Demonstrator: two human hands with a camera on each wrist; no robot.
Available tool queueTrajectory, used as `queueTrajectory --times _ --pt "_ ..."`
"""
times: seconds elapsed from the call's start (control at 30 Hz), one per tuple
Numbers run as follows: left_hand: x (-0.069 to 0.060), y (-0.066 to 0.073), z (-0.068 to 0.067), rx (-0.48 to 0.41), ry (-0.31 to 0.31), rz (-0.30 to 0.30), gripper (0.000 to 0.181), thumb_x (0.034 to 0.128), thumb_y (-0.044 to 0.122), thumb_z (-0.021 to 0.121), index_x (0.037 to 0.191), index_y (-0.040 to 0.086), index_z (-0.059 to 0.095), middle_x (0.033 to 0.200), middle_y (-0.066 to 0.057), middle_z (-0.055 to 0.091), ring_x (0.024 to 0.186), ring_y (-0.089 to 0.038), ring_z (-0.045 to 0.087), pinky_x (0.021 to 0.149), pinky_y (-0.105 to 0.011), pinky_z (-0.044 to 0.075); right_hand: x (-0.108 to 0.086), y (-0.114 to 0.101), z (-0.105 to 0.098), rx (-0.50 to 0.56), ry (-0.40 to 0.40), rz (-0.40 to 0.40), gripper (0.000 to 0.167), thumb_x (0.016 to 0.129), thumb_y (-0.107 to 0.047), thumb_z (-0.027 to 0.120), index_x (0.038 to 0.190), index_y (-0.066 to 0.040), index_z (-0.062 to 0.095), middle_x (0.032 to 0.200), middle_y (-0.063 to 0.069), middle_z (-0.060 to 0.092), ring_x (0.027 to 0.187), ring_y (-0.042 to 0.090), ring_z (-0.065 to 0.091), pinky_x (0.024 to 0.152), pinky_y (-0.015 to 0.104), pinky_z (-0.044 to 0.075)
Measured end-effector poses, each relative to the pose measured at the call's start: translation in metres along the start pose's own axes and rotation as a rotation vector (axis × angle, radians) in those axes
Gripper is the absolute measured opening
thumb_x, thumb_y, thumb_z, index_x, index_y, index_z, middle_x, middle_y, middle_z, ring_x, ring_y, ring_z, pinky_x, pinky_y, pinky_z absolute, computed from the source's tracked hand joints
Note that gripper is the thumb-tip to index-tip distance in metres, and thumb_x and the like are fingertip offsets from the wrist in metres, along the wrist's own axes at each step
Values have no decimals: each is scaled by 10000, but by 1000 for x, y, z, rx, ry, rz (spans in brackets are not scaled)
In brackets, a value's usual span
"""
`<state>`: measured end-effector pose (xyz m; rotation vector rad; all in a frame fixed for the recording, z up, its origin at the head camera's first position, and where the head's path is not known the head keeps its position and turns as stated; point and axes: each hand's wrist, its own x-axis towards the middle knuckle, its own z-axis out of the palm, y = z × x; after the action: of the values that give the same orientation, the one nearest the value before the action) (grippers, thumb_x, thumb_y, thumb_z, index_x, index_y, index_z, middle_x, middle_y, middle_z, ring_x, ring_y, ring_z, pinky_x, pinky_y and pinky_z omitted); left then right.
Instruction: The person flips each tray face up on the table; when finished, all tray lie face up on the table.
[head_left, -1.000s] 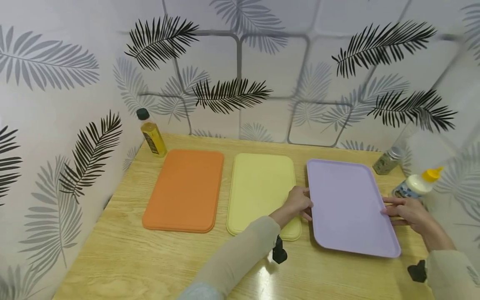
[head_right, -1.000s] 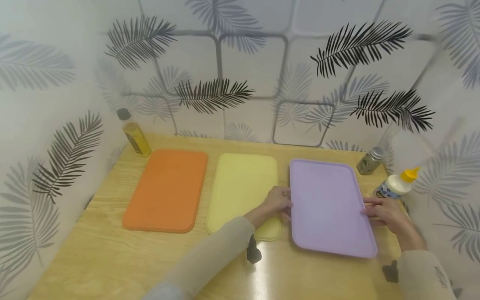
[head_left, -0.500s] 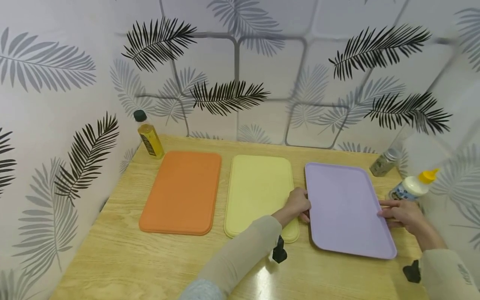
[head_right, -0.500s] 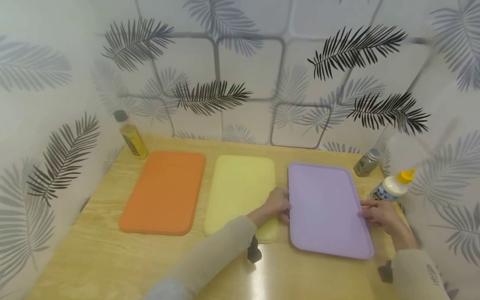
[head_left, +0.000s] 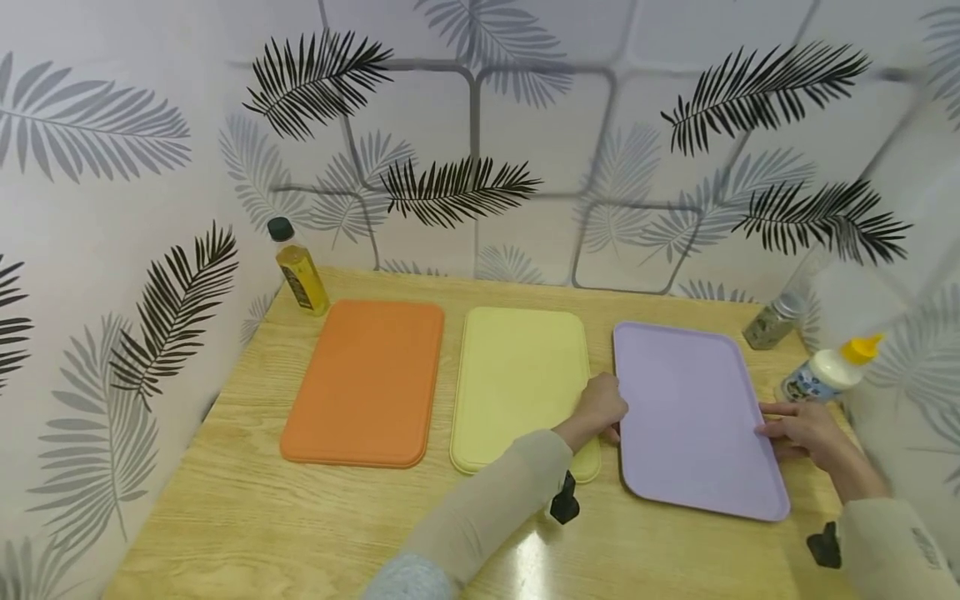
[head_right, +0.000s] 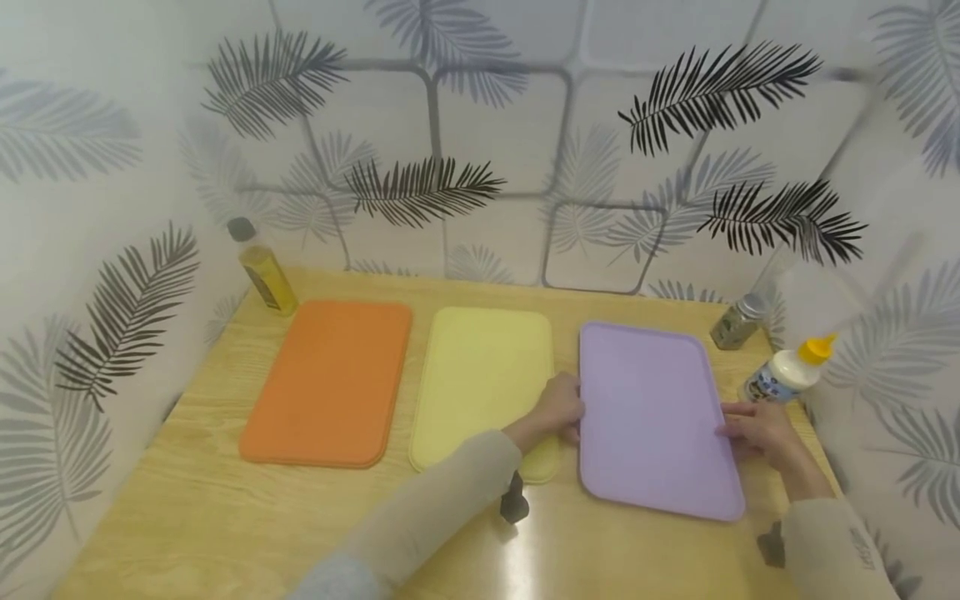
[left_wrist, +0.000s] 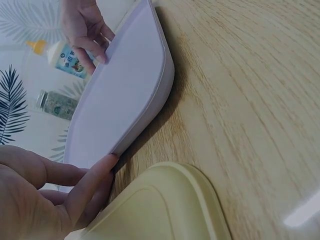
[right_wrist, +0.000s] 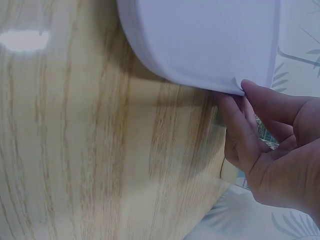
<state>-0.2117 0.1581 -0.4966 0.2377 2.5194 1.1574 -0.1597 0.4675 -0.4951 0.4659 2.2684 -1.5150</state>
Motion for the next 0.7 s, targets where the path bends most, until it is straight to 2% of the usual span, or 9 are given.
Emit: queueTrajectory --times 0.17,0.33,0.47,0.57,0.63,0.67,0.7 --pt "-1 3 2 52 5 -21 136 793 -77 546 883 -22 632 640 -47 532 487 -193 645 358 -178 433 -3 2 0 25 9 0 541 850 72 634 1300 228 376 783 77 714 697 169 688 656 409 581" --pt "3 2 7 20 -6 -39 123 806 -89 539 882 -22 608 626 -65 529 481 -230 652 378 -231 485 -6 0 1 -18 24 -6 574 858 71 623 1327 224 330 804 86 710 703 163 680 653 410 581" --pt "7 -1 10 11 3 -45 90 802 -77 556 757 -1 576 552 -39 493 424 -195 607 360 -227 458 -6 0 2 -72 46 -19 588 862 45 627 1329 220 316 785 74 700 683 144 667 629 377 584" --pt "6 -1 6 17 19 -38 144 804 -29 595 674 22 559 493 -24 489 407 -183 584 347 -204 398 -6 0 5 -112 70 -44 569 867 18 621 1304 240 333 760 61 693 660 134 660 613 353 582" --pt "4 -3 0 -7 19 -30 113 824 2 605 717 23 575 498 -38 518 416 -207 604 345 -204 393 -7 -1 7 -146 108 -64 546 874 2 600 1278 266 345 731 63 687 638 133 654 601 345 581" --pt "3 -4 -4 -22 20 -25 36 837 23 612 807 3 615 534 -40 549 432 -212 615 356 -206 413 -7 -4 9 -185 139 -75 530 880 -17 584 1263 274 360 714 60 681 628 131 648 592 337 578" --pt "2 -5 -8 -43 20 -21 81 854 42 616 913 -10 638 627 -59 616 450 -220 628 361 -206 427 -8 -7 11 -245 179 -88 512 883 -38 563 1244 278 386 694 59 675 612 137 642 576 331 573"
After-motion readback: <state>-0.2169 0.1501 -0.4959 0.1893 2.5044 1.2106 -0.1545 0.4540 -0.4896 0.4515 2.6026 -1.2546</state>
